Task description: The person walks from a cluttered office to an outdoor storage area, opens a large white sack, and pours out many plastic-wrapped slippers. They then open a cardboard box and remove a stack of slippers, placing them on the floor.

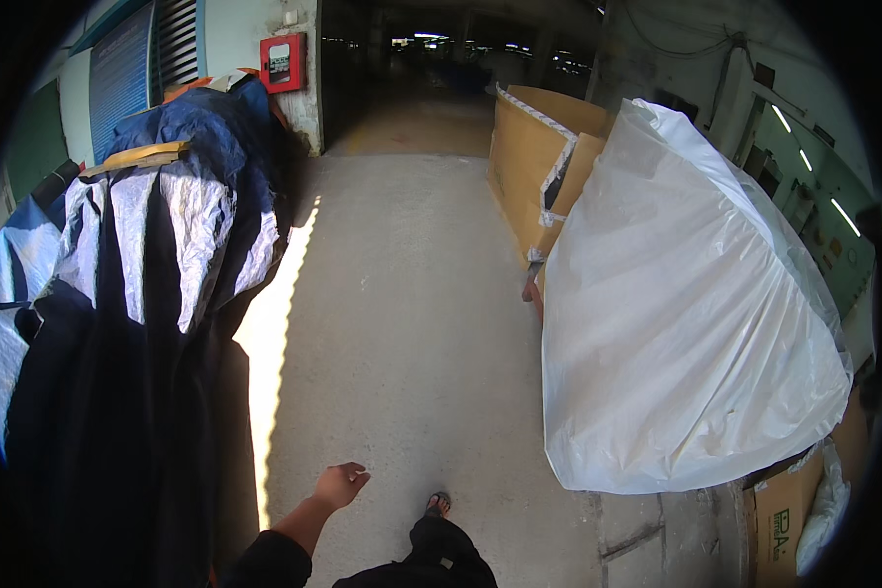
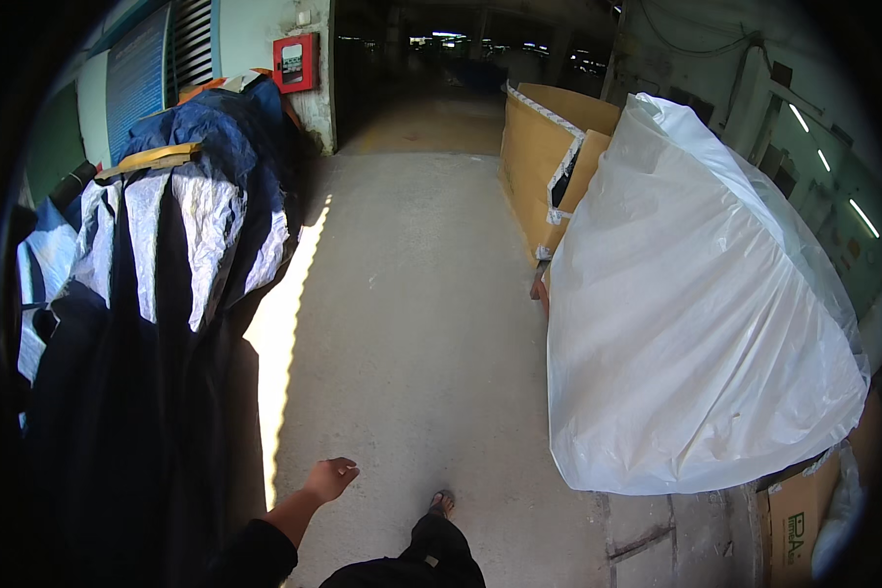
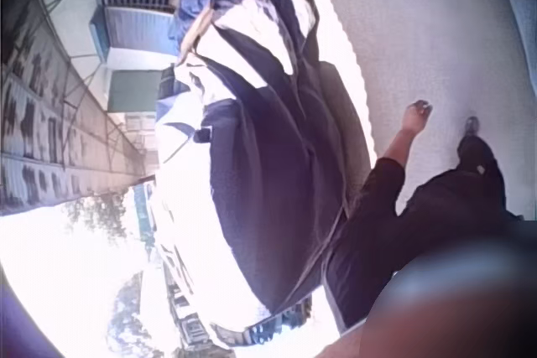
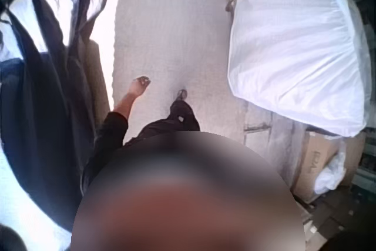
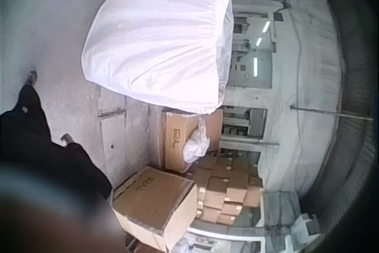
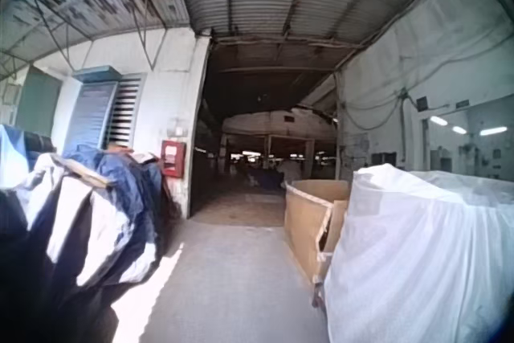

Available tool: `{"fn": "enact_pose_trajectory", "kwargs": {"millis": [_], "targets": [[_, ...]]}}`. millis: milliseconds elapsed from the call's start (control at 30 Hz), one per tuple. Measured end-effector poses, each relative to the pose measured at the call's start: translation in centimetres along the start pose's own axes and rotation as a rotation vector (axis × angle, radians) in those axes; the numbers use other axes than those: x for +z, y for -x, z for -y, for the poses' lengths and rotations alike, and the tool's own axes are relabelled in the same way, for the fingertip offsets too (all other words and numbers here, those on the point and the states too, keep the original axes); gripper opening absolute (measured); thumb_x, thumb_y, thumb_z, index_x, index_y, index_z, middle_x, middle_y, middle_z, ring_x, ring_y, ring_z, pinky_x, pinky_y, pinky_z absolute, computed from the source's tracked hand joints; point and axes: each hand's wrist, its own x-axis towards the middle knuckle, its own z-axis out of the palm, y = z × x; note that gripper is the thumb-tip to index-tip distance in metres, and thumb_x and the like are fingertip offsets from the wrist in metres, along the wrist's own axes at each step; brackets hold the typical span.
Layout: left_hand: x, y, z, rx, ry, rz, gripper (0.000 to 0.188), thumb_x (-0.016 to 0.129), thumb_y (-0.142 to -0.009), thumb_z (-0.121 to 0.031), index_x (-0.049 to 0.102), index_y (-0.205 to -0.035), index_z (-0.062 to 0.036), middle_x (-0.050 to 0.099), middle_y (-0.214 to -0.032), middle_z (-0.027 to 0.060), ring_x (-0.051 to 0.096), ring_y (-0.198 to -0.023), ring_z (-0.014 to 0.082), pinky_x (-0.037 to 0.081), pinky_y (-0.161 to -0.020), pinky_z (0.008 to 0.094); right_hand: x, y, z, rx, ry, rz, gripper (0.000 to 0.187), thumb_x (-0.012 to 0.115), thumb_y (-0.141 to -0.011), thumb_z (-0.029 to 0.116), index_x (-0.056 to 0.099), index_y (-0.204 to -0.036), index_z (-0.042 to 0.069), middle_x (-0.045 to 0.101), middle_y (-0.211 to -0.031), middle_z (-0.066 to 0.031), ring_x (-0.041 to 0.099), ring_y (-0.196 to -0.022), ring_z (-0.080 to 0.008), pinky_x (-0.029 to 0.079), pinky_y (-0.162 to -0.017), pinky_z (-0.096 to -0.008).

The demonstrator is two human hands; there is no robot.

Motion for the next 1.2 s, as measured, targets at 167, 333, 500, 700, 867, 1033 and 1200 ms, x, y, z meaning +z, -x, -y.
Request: {"fn": "enact_pose_trajectory", "kwargs": {"millis": [167,333,500,700,867,1033,1200], "targets": [[-1.5,-8.3,14.5,-0.569,-0.257,0.601,0.051,0.052,-0.093,-0.056,0.072,-0.106,-0.0099,0.071,-0.106,0.017,0.068,-0.1,0.0338,0.054,-0.086,0.0443,-34.8,2.6,35.3,-0.473,0.221,-0.495,0.015,0.065,-0.084,0.022,0.071,-0.094,0.013,0.072,-0.091,-0.0122,0.071,-0.078,-0.0261,0.055,-0.073,-0.0383],[-7.1,-17.5,24.5,-1.068,0.416,0.188,0.035,0.059,-0.096,-0.034,0.064,-0.095,0.0009,0.066,-0.072,0.0138,0.062,-0.051,0.0267,0.045,-0.039,0.0376,-61.4,6.5,69.1,-1.079,-0.395,-0.879,0.021,0.059,-0.096,0.02,0.067,-0.108,0.006,0.071,-0.092,-0.0126,0.068,-0.08,-0.0225,0.053,-0.072,-0.0318],[-12.5,-53.2,24.7,-0.837,0.287,0.407,0.036,0.057,-0.097,-0.034,0.064,-0.099,0.0012,0.066,-0.076,0.0129,0.062,-0.052,0.0254,0.044,-0.039,0.0356,-64.2,-0.9,85.1,-0.944,-0.583,-0.845,0.018,0.057,-0.091,0.017,0.065,-0.103,0.006,0.069,-0.097,-0.0173,0.066,-0.091,-0.0359,0.05,-0.08,-0.0432],[-23.6,-95.9,8.3,-0.253,-0.054,0.37,0.037,0.056,-0.098,-0.034,0.064,-0.104,0.0015,0.066,-0.08,0.0117,0.062,-0.053,0.0237,0.043,-0.039,0.0331,-48.3,-3.0,70.0,-0.204,-0.132,-0.1,0.03,0.052,-0.091,0.013,0.067,-0.111,-0.004,0.066,-0.115,-0.025,0.061,-0.113,-0.0423,0.048,-0.092,-0.0518],[-26.8,-116.9,-22.8,0.613,-0.827,-0.072,0.04,0.051,-0.097,-0.037,0.072,-0.096,-0.0026,0.07,-0.077,0.0143,0.068,-0.074,0.0291,0.051,-0.066,0.0455,-37.7,8.9,52.2,0.663,-1.269,-0.783,0.034,0.05,-0.092,0.026,0.069,-0.112,0.006,0.068,-0.114,-0.0196,0.065,-0.103,-0.0397,0.052,-0.088,-0.0477],[-7.7,-97.0,-47.0,0.829,0.023,0.328,0.023,0.051,-0.096,-0.014,0.056,-0.081,0.0025,0.051,-0.063,0.0051,0.05,-0.051,0.0133,0.042,-0.048,0.0316,-25.2,12.7,48.4,0.648,-1.726,-1.124,0.034,0.056,-0.089,0.033,0.072,-0.102,0.006,0.071,-0.097,-0.0204,0.066,-0.097,-0.0396,0.053,-0.086,-0.0454],[11.4,-54.3,-41.8,0.984,-0.347,0.839,0.03,0.064,-0.092,-0.027,0.068,-0.106,-0.0009,0.069,-0.091,0.013,0.067,-0.076,0.022,0.054,-0.067,0.0362,-3.7,8.5,51.8,0.657,-1.697,-0.742,0.039,0.057,-0.086,0.039,0.072,-0.106,0.01,0.071,-0.106,-0.0168,0.066,-0.102,-0.0359,0.052,-0.089,-0.0429]]}}
